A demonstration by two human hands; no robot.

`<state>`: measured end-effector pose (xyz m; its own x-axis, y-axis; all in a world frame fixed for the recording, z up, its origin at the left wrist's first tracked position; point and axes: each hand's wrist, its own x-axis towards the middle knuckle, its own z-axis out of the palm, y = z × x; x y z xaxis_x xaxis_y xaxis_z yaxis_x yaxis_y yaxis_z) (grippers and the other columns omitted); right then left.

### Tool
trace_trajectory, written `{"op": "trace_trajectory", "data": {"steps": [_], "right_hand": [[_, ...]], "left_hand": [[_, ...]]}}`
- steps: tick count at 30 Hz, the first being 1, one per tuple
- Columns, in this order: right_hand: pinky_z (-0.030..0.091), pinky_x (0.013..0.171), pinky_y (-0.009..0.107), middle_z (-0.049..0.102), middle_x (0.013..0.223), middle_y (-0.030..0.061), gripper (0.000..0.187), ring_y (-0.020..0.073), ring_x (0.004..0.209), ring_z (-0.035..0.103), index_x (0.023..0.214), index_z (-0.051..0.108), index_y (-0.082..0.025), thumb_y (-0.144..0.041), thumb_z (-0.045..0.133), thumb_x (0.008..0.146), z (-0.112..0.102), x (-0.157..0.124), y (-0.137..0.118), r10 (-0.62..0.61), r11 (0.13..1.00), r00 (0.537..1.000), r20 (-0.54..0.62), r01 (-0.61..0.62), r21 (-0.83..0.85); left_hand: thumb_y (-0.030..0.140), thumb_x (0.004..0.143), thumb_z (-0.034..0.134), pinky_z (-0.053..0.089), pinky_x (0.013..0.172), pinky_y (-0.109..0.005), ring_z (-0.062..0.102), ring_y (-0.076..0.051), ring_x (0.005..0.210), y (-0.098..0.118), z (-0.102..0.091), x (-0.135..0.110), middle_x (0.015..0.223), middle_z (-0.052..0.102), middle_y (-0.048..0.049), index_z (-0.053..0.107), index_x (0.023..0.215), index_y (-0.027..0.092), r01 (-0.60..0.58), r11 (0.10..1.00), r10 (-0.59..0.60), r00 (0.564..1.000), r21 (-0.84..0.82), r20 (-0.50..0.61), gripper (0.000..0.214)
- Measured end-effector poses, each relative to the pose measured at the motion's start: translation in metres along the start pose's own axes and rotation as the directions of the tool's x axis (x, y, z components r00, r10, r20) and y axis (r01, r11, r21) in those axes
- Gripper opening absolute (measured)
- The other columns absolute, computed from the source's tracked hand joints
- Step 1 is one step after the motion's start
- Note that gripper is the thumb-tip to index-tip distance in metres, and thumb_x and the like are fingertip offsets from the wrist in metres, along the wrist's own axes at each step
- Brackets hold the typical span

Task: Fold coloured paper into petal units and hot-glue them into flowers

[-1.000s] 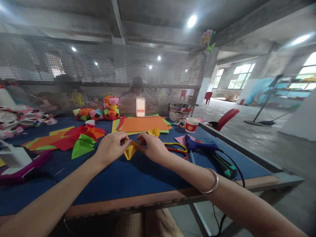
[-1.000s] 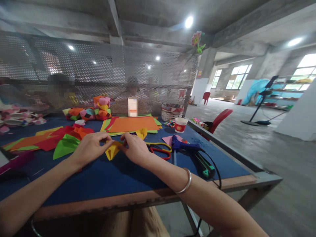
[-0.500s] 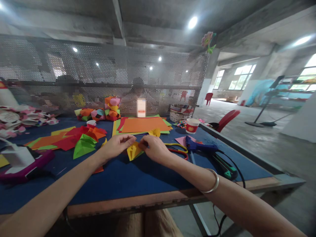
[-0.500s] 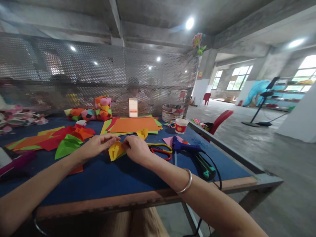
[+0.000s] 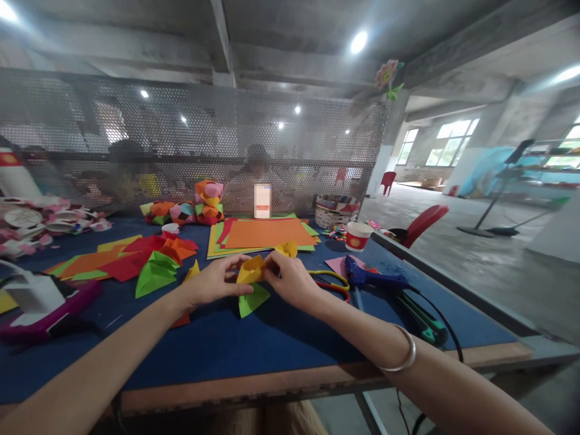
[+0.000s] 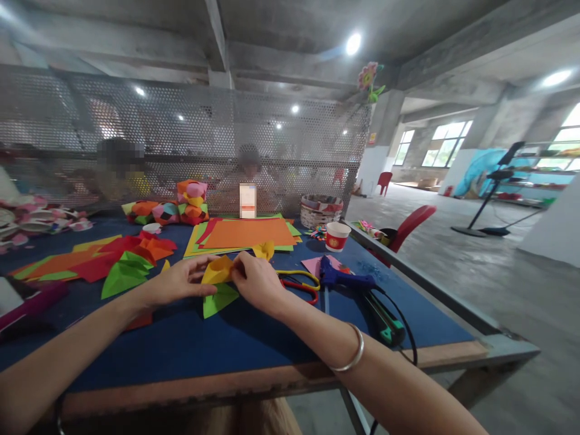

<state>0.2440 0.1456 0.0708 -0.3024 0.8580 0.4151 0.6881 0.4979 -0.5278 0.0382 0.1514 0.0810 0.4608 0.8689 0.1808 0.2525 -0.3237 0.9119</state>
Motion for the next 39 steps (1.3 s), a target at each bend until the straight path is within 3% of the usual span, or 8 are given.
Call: {"op": "trace_trajectory", "data": {"steps": [7,10,14,22,26,30,33,39], "right_hand": [[0.04,0.067,0.026,0.069,0.081,0.0023,0.007,0.0139,0.069,0.058,0.081,0.058,-0.019,-0.016,0.06,0.087,-0.007,-0.006,0.0,0.055,0.996,0.996,-0.067,-0.049,0.078],[0.04,0.064,0.026,0.069,0.077,0.0011,0.008,0.0131,0.065,0.057,0.079,0.057,-0.02,-0.016,0.059,0.086,-0.009,-0.007,0.001,0.071,0.991,0.996,-0.052,-0.065,0.118],[0.039,0.062,0.025,0.068,0.074,0.0003,0.009,0.0129,0.064,0.058,0.077,0.057,-0.02,-0.016,0.058,0.085,-0.009,-0.008,0.002,0.052,0.989,0.997,-0.058,-0.044,0.141],[0.041,0.063,0.026,0.069,0.074,0.0005,0.009,0.0139,0.066,0.061,0.076,0.057,-0.021,-0.016,0.058,0.084,-0.007,-0.007,0.004,0.089,0.979,0.995,-0.054,-0.078,0.189],[0.044,0.066,0.027,0.07,0.077,0.0015,0.01,0.0161,0.072,0.066,0.076,0.055,-0.021,-0.014,0.059,0.083,-0.008,-0.006,0.005,0.164,0.951,0.986,-0.007,-0.156,0.266],[0.046,0.067,0.026,0.073,0.076,0.0019,0.013,0.0159,0.073,0.068,0.076,0.054,-0.02,-0.01,0.059,0.083,-0.009,-0.004,0.004,0.23,0.906,0.972,0.045,-0.231,0.356],[0.045,0.064,0.025,0.071,0.072,0.0011,0.015,0.0149,0.069,0.065,0.074,0.055,-0.02,-0.009,0.058,0.083,-0.009,-0.004,0.005,0.218,0.91,0.974,0.056,-0.223,0.35],[0.041,0.062,0.025,0.068,0.071,0.0,0.014,0.0133,0.066,0.06,0.072,0.056,-0.02,-0.011,0.061,0.081,-0.003,-0.007,0.004,0.165,0.935,0.986,0.022,-0.163,0.315]], "left_hand": [[0.034,0.073,0.073,0.059,0.077,-0.038,0.072,-0.027,0.084,-0.01,0.005,-0.001,0.08,0.075,-0.003,0.074,0.091,0.021,-0.013,0.965,0.013,1.0,0.262,0.001,0.022],[0.034,0.077,0.064,0.059,0.075,-0.038,0.07,-0.025,0.078,-0.009,-0.002,0.002,0.078,0.073,-0.0042,0.073,0.101,0.018,0.057,0.906,0.024,0.982,0.419,-0.185,0.03],[0.038,0.08,0.057,0.056,0.092,-0.043,0.07,-0.028,0.098,-0.003,-0.039,0.001,0.111,0.073,-0.0124,0.067,0.113,0.018,0.061,0.796,0.255,0.868,0.602,-0.426,0.04],[0.021,0.062,0.05,0.053,0.097,-0.043,0.067,-0.032,0.112,-0.009,-0.095,-0.008,0.118,0.073,-0.0094,0.078,0.08,0.024,0.041,0.666,0.026,0.997,0.745,-0.078,0.033],[0.032,0.065,0.053,0.055,0.078,-0.037,0.072,-0.029,0.086,-0.003,-0.086,-0.005,0.088,0.077,-0.0068,0.071,0.062,0.026,0.086,0.664,0.044,0.987,0.743,-0.154,0.02],[0.055,0.072,0.061,0.044,0.054,-0.031,0.059,-0.022,0.058,0.022,-0.066,-0.008,0.062,0.066,-0.0032,0.073,0.074,0.024,0.182,0.792,0.209,0.815,0.582,-0.54,0.033],[0.055,0.073,0.067,0.051,0.062,-0.032,0.065,-0.022,0.07,0.03,-0.037,-0.01,0.079,0.072,-0.0059,0.067,0.067,0.023,0.003,0.919,0.22,0.827,0.394,-0.518,0.033],[0.043,0.081,0.065,0.055,0.084,-0.033,0.071,-0.024,0.099,0.008,0.017,-0.007,0.104,0.074,-0.0098,0.056,0.058,0.021,-0.167,0.886,0.332,0.879,0.432,-0.343,0.033]]}}
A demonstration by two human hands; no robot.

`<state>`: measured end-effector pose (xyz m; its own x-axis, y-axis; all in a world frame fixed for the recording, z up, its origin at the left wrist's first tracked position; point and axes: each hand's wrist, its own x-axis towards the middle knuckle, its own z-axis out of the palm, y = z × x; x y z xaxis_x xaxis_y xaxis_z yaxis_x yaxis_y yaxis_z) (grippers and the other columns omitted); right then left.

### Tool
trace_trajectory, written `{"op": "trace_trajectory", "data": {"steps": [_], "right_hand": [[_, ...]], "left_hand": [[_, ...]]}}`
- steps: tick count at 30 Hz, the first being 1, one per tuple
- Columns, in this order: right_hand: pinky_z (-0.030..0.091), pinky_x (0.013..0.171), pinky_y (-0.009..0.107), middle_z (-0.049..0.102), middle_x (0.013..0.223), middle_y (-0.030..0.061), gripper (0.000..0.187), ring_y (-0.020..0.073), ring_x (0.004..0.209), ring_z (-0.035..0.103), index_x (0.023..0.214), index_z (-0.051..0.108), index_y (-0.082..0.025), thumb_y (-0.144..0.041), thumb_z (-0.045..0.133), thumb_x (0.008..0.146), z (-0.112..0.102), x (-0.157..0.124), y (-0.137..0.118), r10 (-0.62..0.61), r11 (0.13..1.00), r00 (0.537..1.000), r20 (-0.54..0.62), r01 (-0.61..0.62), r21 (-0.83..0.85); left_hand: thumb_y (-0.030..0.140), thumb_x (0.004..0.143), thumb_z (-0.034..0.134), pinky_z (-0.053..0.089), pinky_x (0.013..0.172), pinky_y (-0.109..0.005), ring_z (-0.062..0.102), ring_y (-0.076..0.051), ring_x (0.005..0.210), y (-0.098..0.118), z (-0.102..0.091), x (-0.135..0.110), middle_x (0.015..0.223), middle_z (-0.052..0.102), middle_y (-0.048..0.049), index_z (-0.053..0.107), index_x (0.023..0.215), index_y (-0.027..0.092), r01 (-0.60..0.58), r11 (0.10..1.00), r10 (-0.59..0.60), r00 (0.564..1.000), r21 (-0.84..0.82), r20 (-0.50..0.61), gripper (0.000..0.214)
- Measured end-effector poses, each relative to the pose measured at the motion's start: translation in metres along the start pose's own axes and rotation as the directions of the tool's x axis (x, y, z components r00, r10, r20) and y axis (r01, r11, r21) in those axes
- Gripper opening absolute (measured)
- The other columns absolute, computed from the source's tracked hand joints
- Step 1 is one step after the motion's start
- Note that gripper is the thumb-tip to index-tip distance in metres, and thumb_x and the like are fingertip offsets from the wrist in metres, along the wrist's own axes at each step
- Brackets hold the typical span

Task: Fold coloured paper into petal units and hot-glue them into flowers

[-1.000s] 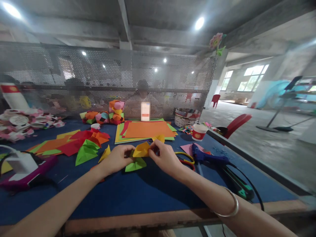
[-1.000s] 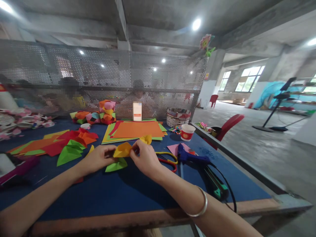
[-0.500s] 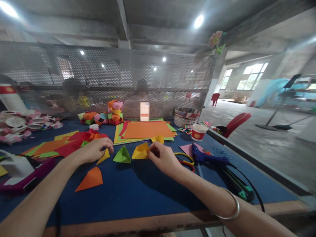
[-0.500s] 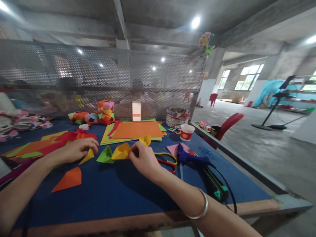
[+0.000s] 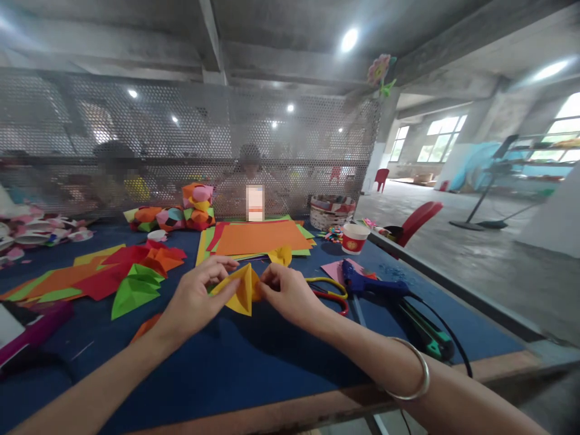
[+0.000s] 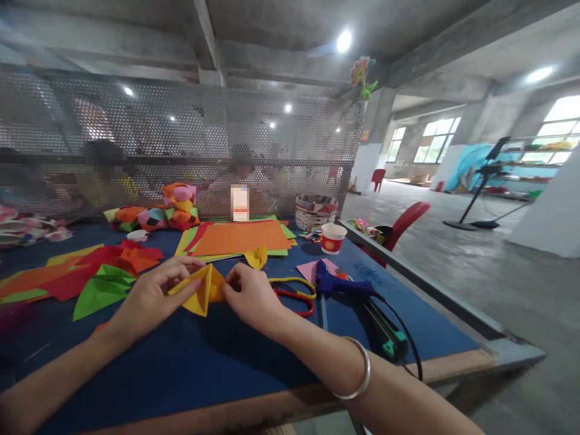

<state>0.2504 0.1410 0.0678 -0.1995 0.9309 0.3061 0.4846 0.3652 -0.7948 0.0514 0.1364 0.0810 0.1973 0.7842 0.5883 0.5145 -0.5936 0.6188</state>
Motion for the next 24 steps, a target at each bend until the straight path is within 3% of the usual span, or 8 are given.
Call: {"op": "trace_trajectory", "data": {"steps": [5,9,13,24], "right_hand": [[0.04,0.057,0.023,0.064,0.067,-0.0024,0.015,0.0113,0.061,0.056,0.07,0.054,-0.02,-0.01,0.061,0.079,0.003,-0.001,-0.002,0.059,0.989,0.997,0.048,-0.065,0.137],[0.04,0.053,0.021,0.06,0.058,-0.0056,0.018,0.009,0.053,0.055,0.071,0.051,-0.02,-0.009,0.059,0.082,0.005,-0.002,-0.007,0.141,0.923,0.976,0.166,-0.19,0.334],[0.042,0.052,0.019,0.06,0.055,-0.0059,0.017,0.0085,0.051,0.055,0.072,0.051,-0.02,-0.011,0.059,0.084,0.007,-0.004,-0.014,0.187,0.852,0.95,0.25,-0.283,0.44],[0.042,0.052,0.019,0.059,0.061,-0.0042,0.017,0.0084,0.053,0.052,0.074,0.053,-0.02,-0.023,0.063,0.088,0.006,-0.002,-0.005,0.085,0.923,0.977,0.196,-0.152,0.354]], "left_hand": [[0.043,0.083,0.063,0.057,0.078,-0.032,0.073,-0.023,0.091,-0.004,0.009,-0.004,0.103,0.076,-0.0087,0.059,0.068,0.022,0.057,0.998,-0.057,0.998,-0.024,0.016,0.026],[0.043,0.082,0.061,0.055,0.071,-0.033,0.072,-0.022,0.078,-0.002,0.007,-0.003,0.093,0.077,-0.0054,0.066,0.087,0.022,0.119,0.99,-0.12,0.993,0.07,0.009,0.022],[0.046,0.085,0.057,0.052,0.07,-0.033,0.07,-0.022,0.075,0.0,0.007,-0.003,0.088,0.076,-0.004,0.067,0.089,0.022,0.14,0.98,-0.144,0.99,0.141,0.013,0.026],[0.045,0.081,0.063,0.05,0.063,-0.03,0.066,-0.02,0.069,-0.005,0.006,-0.002,0.076,0.071,-0.0028,0.062,0.076,0.022,0.159,0.982,-0.161,0.987,0.106,0.007,0.024]]}}
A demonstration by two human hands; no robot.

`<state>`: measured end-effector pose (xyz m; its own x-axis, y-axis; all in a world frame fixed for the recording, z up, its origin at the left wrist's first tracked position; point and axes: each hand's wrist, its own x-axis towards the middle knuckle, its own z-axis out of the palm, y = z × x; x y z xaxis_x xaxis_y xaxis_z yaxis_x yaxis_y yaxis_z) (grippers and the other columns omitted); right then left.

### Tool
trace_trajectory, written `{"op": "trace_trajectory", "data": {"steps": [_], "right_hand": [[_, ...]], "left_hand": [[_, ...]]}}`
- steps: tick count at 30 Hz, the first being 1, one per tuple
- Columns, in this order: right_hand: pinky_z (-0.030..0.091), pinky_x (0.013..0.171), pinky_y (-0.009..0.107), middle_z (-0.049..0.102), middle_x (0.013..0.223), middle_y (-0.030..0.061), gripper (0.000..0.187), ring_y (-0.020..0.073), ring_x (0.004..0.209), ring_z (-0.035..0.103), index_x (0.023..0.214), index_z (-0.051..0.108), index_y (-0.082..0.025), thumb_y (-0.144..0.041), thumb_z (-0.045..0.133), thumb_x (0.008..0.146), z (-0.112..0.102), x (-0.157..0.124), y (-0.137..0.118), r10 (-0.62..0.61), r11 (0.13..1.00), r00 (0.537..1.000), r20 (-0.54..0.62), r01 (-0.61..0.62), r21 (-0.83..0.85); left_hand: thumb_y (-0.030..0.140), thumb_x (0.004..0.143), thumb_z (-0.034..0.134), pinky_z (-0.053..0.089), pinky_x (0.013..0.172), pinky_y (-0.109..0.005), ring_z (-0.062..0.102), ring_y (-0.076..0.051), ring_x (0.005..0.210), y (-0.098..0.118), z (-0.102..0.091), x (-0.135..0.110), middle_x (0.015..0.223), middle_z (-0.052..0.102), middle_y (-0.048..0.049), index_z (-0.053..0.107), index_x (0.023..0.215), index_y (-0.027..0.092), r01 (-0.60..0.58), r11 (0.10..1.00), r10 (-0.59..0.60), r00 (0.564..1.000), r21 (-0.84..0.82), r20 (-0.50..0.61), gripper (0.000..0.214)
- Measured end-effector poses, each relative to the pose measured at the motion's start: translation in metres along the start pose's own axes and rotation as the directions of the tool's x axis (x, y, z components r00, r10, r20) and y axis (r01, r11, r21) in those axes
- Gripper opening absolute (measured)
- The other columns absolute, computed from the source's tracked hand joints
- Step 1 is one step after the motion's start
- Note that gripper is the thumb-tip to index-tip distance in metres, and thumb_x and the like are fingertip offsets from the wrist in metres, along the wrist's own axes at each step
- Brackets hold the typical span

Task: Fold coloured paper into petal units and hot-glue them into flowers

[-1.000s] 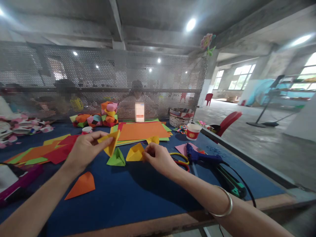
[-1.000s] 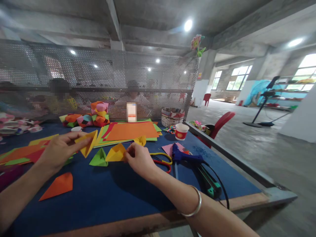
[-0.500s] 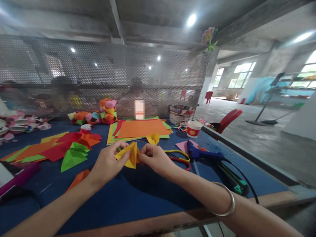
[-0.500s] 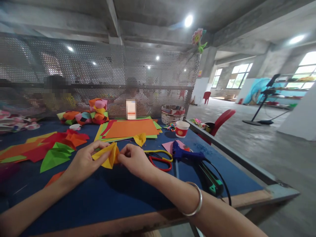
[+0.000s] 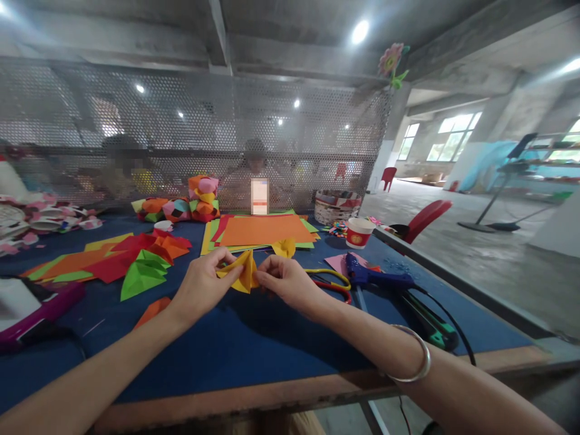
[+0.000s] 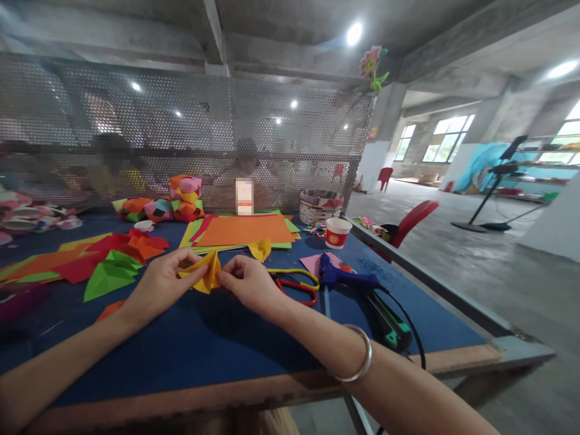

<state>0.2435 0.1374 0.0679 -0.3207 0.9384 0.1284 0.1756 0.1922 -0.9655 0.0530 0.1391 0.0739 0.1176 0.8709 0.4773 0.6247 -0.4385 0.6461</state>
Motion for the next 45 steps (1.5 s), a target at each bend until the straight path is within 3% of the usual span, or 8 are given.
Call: {"op": "trace_trajectory", "data": {"steps": [8,12,18,23,27,30,39,45], "right_hand": [[0.041,0.055,0.021,0.061,0.078,-0.0009,0.015,0.0104,0.064,0.053,0.089,0.059,-0.018,-0.029,0.051,0.096,-0.005,0.003,0.001,-0.124,0.988,0.986,-0.109,0.112,-0.109],[0.038,0.055,0.022,0.055,0.068,-0.0056,0.017,0.01,0.057,0.049,0.107,0.061,-0.017,-0.02,0.055,0.091,-0.004,0.003,0.002,-0.137,0.983,0.99,-0.036,0.132,-0.125],[0.042,0.058,0.022,0.065,0.071,-0.0028,0.007,0.0098,0.061,0.056,0.088,0.062,-0.017,-0.012,0.06,0.084,-0.001,0.002,0.003,-0.109,0.969,0.993,0.054,0.118,-0.218],[0.044,0.054,0.02,0.069,0.069,-0.0009,0.011,0.0095,0.056,0.059,0.079,0.06,-0.018,-0.007,0.058,0.081,-0.008,0.007,0.005,-0.036,0.969,0.996,-0.077,0.016,-0.245],[0.046,0.057,0.021,0.072,0.073,0.0003,0.013,0.0121,0.062,0.064,0.076,0.059,-0.019,-0.006,0.058,0.077,-0.015,0.011,0.006,-0.091,0.958,0.978,-0.187,0.034,-0.285],[0.047,0.058,0.023,0.071,0.072,0.0008,0.011,0.0128,0.062,0.064,0.075,0.058,-0.019,-0.008,0.058,0.078,-0.013,0.009,0.004,-0.123,0.963,0.97,-0.209,0.066,-0.259],[0.046,0.06,0.023,0.069,0.07,-0.0012,0.005,0.0124,0.063,0.063,0.077,0.057,-0.02,-0.015,0.056,0.08,-0.006,0.003,-0.001,-0.215,0.967,0.97,-0.114,0.196,-0.16],[0.04,0.053,0.022,0.061,0.06,-0.0045,0.01,0.0114,0.055,0.058,0.072,0.052,-0.021,-0.019,0.06,0.077,-0.002,0.002,0.0,-0.166,0.978,0.983,-0.081,0.153,-0.138]], "left_hand": [[0.039,0.081,0.063,0.045,0.061,-0.027,0.063,-0.017,0.064,0.003,-0.002,-0.001,0.071,0.071,-0.0006,0.064,0.074,0.021,-0.129,0.989,0.129,0.992,0.071,0.005,0.02],[0.039,0.082,0.061,0.044,0.06,-0.027,0.063,-0.018,0.064,0.004,-0.002,-0.001,0.073,0.072,-0.0016,0.066,0.077,0.021,-0.135,0.987,0.133,0.991,0.088,0.026,0.02],[0.042,0.083,0.061,0.049,0.061,-0.028,0.066,-0.019,0.068,0.006,-0.002,-0.004,0.077,0.073,-0.0017,0.066,0.08,0.021,-0.104,0.994,0.105,0.994,0.043,-0.011,0.021],[0.042,0.08,0.063,0.055,0.054,-0.026,0.068,-0.019,0.067,0.01,-0.005,-0.001,0.079,0.07,-0.002,0.062,0.083,0.021,0.015,0.983,-0.026,0.998,-0.183,-0.061,0.021],[0.037,0.081,0.062,0.058,0.052,-0.027,0.071,-0.018,0.064,0.01,-0.011,0.005,0.089,0.072,-0.0048,0.057,0.084,0.022,0.098,0.945,-0.155,0.974,-0.312,-0.165,0.016],[0.035,0.079,0.065,0.061,0.053,-0.029,0.074,-0.02,0.065,0.006,-0.011,0.008,0.09,0.073,-0.0061,0.055,0.085,0.022,0.157,0.938,-0.204,0.971,-0.308,-0.126,0.017],[0.055,0.078,0.066,0.054,0.044,-0.026,0.067,-0.017,0.046,-0.004,-0.002,0.005,0.069,0.068,0.0011,0.053,0.082,0.022,0.145,0.966,-0.153,0.988,-0.215,-0.018,0.035],[0.032,0.07,0.068,0.057,0.05,-0.029,0.07,-0.02,0.056,-0.005,-0.001,0.001,0.074,0.071,0.0003,0.054,0.084,0.023,0.065,0.982,-0.057,0.997,-0.177,0.048,0.022]]}}
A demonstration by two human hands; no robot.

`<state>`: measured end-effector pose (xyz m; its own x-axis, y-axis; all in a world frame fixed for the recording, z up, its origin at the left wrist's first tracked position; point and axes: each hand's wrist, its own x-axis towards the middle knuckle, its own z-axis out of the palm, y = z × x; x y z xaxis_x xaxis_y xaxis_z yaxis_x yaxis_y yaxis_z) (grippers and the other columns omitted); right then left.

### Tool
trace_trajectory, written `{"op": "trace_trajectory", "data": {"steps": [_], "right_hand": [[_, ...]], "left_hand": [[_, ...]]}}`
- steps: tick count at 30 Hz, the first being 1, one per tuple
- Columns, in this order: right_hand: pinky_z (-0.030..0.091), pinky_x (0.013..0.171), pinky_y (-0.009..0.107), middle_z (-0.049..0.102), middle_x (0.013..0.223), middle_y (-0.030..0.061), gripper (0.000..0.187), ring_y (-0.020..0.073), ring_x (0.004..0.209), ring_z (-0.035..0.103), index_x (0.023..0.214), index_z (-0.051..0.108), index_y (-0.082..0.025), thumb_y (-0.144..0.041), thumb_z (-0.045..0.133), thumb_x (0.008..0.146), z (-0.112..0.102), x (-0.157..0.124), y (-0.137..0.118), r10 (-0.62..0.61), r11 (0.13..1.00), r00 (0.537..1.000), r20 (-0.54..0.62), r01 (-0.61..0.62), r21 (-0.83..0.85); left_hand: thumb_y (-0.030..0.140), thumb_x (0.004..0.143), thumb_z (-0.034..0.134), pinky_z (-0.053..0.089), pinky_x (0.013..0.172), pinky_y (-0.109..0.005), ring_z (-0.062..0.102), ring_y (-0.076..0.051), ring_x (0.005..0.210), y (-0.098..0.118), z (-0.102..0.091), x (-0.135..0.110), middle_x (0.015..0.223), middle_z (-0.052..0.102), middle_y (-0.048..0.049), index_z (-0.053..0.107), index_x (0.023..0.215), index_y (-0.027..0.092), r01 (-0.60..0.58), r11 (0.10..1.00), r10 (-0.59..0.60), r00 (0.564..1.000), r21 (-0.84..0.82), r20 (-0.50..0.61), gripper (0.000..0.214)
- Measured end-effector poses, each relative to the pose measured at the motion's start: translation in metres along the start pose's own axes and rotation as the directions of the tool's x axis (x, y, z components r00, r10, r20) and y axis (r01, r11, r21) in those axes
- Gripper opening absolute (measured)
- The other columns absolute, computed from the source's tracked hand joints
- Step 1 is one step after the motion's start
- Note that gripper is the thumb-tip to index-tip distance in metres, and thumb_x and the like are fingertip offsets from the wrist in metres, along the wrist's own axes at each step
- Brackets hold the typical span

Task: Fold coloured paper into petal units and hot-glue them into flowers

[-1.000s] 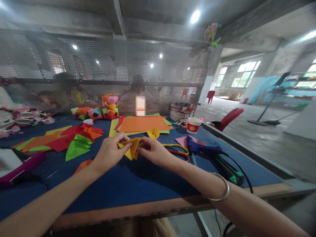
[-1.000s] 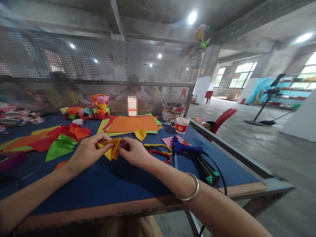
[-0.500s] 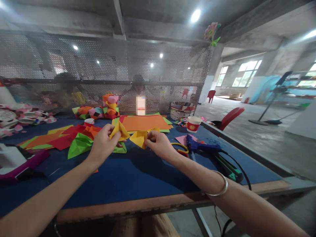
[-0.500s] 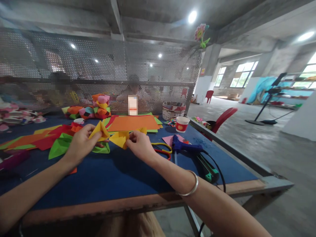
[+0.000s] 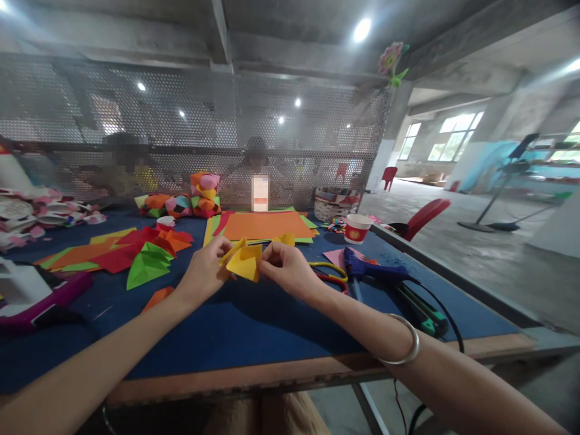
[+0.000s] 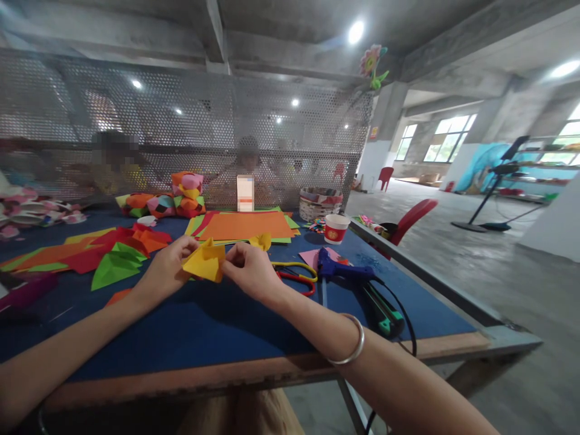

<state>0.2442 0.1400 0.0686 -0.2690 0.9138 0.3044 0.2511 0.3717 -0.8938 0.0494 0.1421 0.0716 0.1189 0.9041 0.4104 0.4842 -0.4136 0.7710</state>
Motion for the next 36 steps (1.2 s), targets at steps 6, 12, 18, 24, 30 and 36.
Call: {"op": "trace_trajectory", "data": {"steps": [6,12,18,24,30,36], "right_hand": [[0.035,0.054,0.023,0.056,0.058,-0.0052,0.016,0.01,0.055,0.049,0.064,0.05,-0.021,-0.018,0.062,0.074,0.001,-0.002,-0.006,0.004,0.982,0.996,-0.093,-0.022,-0.188],[0.039,0.062,0.024,0.058,0.062,-0.0038,0.016,0.0119,0.063,0.054,0.064,0.051,-0.02,-0.016,0.062,0.074,-0.003,-0.003,-0.009,-0.002,0.951,0.987,-0.162,-0.049,-0.306],[0.035,0.06,0.026,0.061,0.066,-0.0015,0.014,0.0129,0.063,0.053,0.066,0.055,-0.02,-0.017,0.065,0.075,-0.003,-0.003,-0.008,-0.012,0.912,0.98,-0.2,-0.071,-0.404],[0.031,0.059,0.026,0.067,0.071,-0.0013,0.01,0.014,0.065,0.056,0.07,0.06,-0.02,-0.022,0.064,0.079,-0.002,-0.007,-0.014,0.011,0.856,0.97,-0.244,-0.135,-0.499],[0.027,0.057,0.026,0.067,0.069,-0.0016,0.01,0.0134,0.063,0.055,0.072,0.062,-0.021,-0.026,0.063,0.08,-0.001,-0.01,-0.015,-0.037,0.8,0.975,-0.221,-0.104,-0.591],[0.028,0.057,0.026,0.066,0.067,-0.0011,0.013,0.0132,0.061,0.053,0.068,0.061,-0.021,-0.026,0.063,0.08,-0.001,-0.009,-0.015,-0.006,0.82,0.977,-0.214,-0.118,-0.56]], "left_hand": [[0.02,0.067,0.056,0.061,0.057,-0.033,0.072,-0.02,0.063,0.0,0.009,-0.002,0.086,0.074,-0.0011,0.052,0.096,0.024,0.022,0.994,-0.011,0.995,-0.106,0.098,0.03],[0.029,0.072,0.059,0.064,0.066,-0.034,0.074,-0.024,0.088,0.009,0.012,0.0,0.114,0.074,-0.0087,0.062,0.11,0.021,0.048,0.962,0.012,0.976,-0.267,0.216,0.039],[0.023,0.063,0.07,0.063,0.078,-0.037,0.07,-0.029,0.107,0.014,0.011,-0.004,0.125,0.071,-0.0096,0.066,0.113,0.02,0.169,0.907,-0.026,0.937,-0.387,0.348,0.051],[0.036,0.071,0.081,0.061,0.082,-0.037,0.064,-0.03,0.117,0.01,0.014,-0.004,0.131,0.066,-0.0115,0.064,0.116,0.018,0.239,0.86,-0.061,0.925,-0.451,0.375,0.052],[0.052,0.071,0.084,0.06,0.083,-0.036,0.07,-0.026,0.104,0.007,0.015,-0.003,0.112,0.072,-0.0092,0.064,0.104,0.018,0.291,0.824,-0.097,0.918,-0.486,0.384,0.052],[0.047,0.078,0.081,0.06,0.084,-0.035,0.071,-0.022,0.096,0.008,0.013,-0.005,0.106,0.072,-0.0068,0.061,0.104,0.02,0.358,0.776,-0.182,0.915,-0.52,0.359,0.043]]}}
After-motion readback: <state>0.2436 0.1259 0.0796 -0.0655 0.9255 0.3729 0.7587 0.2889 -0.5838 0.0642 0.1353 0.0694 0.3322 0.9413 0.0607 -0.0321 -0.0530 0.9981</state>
